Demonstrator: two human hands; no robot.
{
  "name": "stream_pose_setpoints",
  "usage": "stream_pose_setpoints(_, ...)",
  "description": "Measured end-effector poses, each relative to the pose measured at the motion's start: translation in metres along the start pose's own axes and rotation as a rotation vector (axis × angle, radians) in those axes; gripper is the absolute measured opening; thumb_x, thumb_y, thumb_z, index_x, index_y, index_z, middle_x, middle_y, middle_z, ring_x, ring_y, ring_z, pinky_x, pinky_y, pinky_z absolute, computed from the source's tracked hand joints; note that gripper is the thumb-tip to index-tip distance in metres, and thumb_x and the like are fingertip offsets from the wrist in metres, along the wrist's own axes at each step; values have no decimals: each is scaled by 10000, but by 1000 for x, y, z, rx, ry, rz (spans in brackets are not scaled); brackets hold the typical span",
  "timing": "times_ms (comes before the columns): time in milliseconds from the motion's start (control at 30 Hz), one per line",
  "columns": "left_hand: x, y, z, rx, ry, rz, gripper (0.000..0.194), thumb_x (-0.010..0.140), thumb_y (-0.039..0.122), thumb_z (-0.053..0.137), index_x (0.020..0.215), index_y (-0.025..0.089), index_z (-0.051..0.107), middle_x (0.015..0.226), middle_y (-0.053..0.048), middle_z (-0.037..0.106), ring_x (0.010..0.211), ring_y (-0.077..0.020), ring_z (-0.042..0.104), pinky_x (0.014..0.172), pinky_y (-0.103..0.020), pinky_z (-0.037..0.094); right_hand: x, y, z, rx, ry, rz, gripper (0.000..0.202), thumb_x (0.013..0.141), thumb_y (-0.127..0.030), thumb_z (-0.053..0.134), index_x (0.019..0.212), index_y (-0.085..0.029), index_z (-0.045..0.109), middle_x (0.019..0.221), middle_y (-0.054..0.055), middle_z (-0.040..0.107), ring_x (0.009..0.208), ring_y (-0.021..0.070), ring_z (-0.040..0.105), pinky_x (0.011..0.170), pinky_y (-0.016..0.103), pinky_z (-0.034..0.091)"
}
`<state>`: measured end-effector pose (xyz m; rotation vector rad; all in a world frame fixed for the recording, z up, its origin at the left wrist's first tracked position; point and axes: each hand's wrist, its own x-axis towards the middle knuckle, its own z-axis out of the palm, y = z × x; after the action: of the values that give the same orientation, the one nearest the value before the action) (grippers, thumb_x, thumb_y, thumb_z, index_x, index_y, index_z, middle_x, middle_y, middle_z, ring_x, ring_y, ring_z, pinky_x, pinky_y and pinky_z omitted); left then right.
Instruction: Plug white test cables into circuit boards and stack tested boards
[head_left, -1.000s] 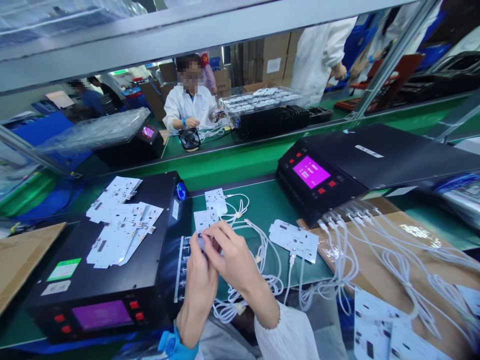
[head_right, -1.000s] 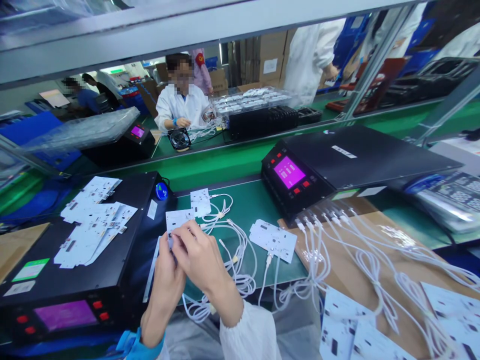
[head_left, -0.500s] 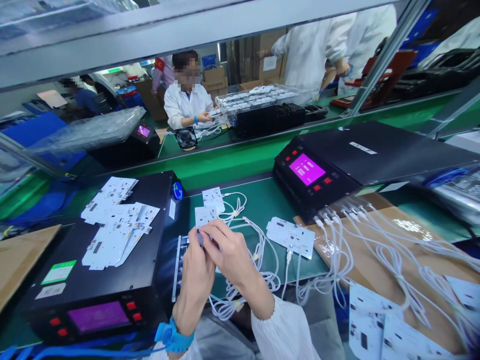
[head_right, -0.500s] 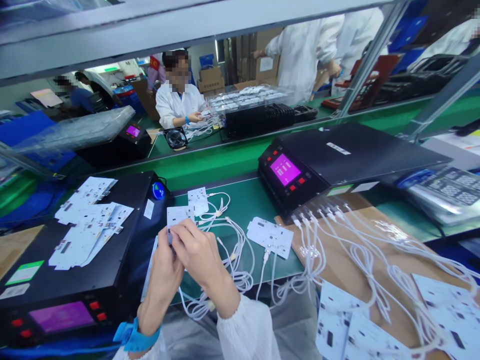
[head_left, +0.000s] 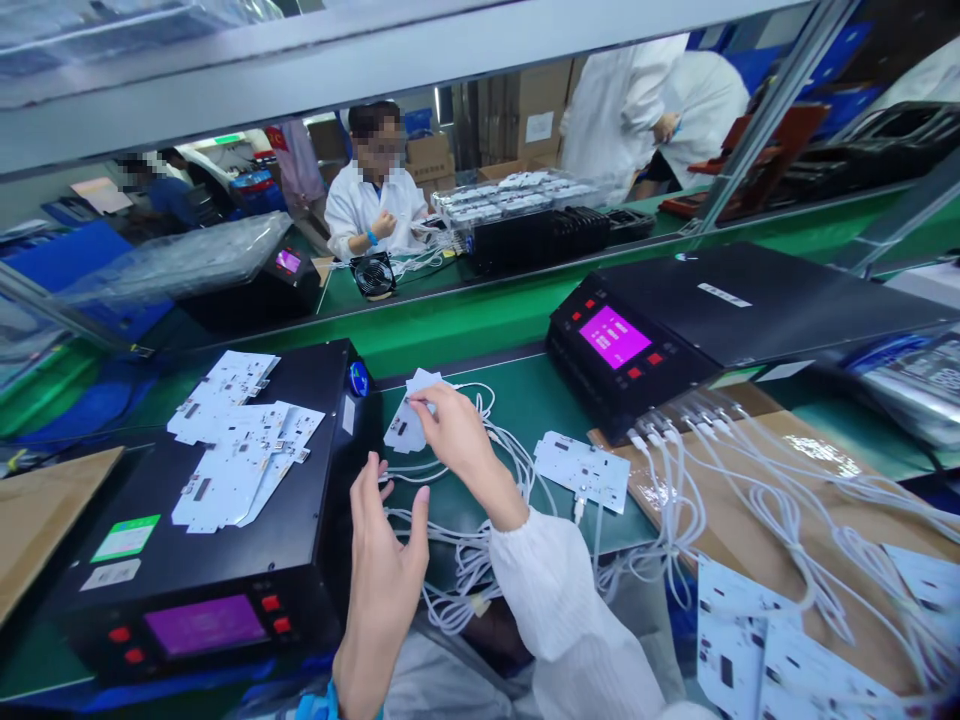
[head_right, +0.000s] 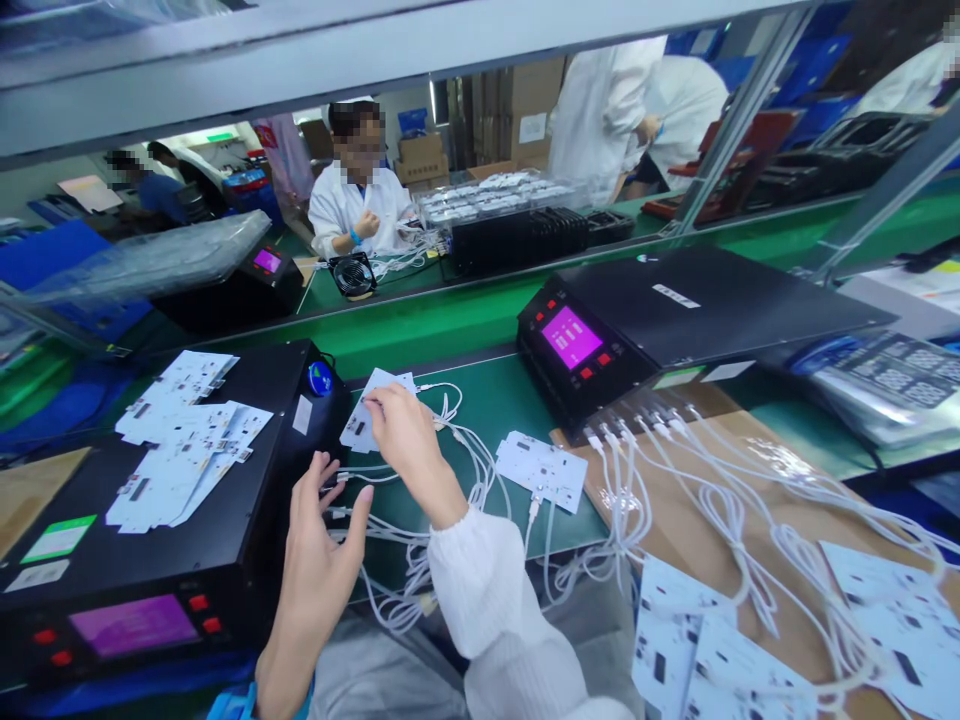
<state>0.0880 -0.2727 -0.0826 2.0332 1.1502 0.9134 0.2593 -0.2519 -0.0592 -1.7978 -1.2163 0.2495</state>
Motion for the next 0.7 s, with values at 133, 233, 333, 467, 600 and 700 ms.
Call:
stream_pose_setpoints(133, -5, 0, -4, -19, -19, -20, 734, 958, 570, 603, 1581, 259, 368, 1536, -178, 490, 1250, -313, 646, 928, -457, 626, 12, -6, 20, -159, -111, 39, 250, 1074, -210, 503, 1175, -177, 729, 1210, 85, 719, 1110, 224, 682, 908, 309, 484)
stream_pose_setpoints(233, -8, -1, -5, -30, -37, -20, 727, 955, 565, 613, 1577, 272, 378, 1528, -177, 503, 1253, -314, 651, 853, -409, 646, 17, -8, 38, -309, -206, 46, 301, 1080, -201, 440, 1210, -177, 710, 1247, 105, 691, 1083, 253, 698, 875, 339, 504)
stream_pose_setpoints(333, -10, 0, -7, -45, -58, -49, 741, 945, 566, 630, 1581, 281, 378, 1532, -185, 503, 1250, -322, 659, 674, -315, 638, 19, -7, 52, -387, -267, 43, 292, 1043, -146, 457, 1218, -151, 690, 1255, 134, 676, 1040, 268, 717, 851, 355, 517)
stream_pose_setpoints(467, -14, 5, -13, -30, -98, -40, 723, 955, 554, 625, 1584, 294, 384, 1548, -172, 503, 1254, -317, 663, 780, -362, 658, 19, -3, 61, -397, -313, 55, 266, 998, -99, 506, 1178, -122, 701, 1217, 162, 692, 1043, 275, 726, 849, 347, 525)
stream_pose_setpoints(600, -22, 12, -33, -38, -214, 55, 559, 961, 514, 633, 1487, 348, 539, 1500, -113, 583, 1174, -297, 717, 858, -407, 668, 17, 0, 61, -379, -365, 64, 256, 1014, -119, 518, 1186, -121, 707, 1212, 157, 717, 1083, 277, 722, 870, 341, 526)
stream_pose_setpoints(700, -24, 20, -64, -78, -223, 159, 441, 934, 462, 687, 1366, 378, 663, 1400, -68, 675, 1121, -292, 744, 895, -414, 671, 10, 1, 48, -332, -396, 38, 270, 1046, -213, 554, 1276, -155, 683, 1293, 127, 706, 1171, 264, 694, 929, 327, 517)
